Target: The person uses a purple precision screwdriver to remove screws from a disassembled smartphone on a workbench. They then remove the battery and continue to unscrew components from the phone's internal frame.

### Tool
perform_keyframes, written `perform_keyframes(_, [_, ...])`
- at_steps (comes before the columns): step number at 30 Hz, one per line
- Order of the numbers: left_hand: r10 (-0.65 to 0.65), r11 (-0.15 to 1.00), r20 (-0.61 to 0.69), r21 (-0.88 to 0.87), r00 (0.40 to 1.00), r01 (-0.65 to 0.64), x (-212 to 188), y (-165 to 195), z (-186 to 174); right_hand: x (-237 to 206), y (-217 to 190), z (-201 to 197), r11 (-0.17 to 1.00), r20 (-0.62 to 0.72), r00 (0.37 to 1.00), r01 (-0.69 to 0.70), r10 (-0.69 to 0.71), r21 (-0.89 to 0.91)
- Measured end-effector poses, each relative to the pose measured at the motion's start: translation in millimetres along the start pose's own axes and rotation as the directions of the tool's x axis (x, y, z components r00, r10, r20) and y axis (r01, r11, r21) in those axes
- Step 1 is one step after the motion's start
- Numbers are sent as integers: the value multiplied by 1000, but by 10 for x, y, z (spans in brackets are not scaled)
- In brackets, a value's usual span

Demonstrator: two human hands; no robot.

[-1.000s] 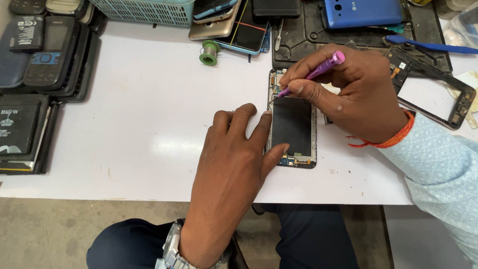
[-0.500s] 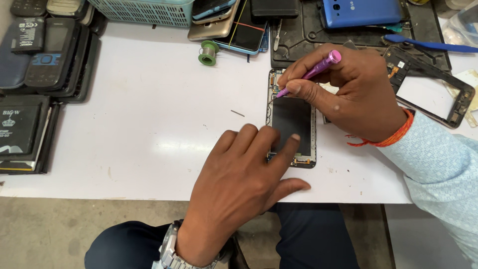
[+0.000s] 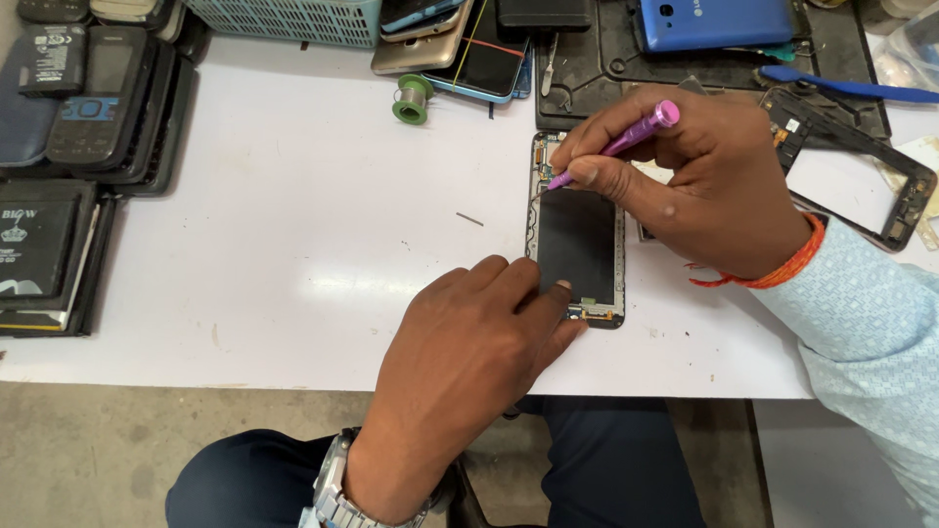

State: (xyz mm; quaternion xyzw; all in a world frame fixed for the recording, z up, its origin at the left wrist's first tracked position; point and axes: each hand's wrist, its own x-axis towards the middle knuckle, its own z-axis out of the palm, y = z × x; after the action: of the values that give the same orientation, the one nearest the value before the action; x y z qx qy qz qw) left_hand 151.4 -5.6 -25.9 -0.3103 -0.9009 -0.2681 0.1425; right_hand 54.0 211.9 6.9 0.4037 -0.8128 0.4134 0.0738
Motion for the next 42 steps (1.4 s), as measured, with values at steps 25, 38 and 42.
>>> perform_keyframes(25, [-28,999,26,-17,999,28,-5,-14,26,-38,43,32,998,-44,999,6,-3,59])
perform_keyframes(38, [-36,999,41,-25,999,37,-3,-16,19,-29,30,54,998,-29,1000,11,-9,62])
perform_keyframes(42, [-45,998,19,-41,999,45,-1,-12,25,-25,14,40,999,-21,1000,11,-10,42])
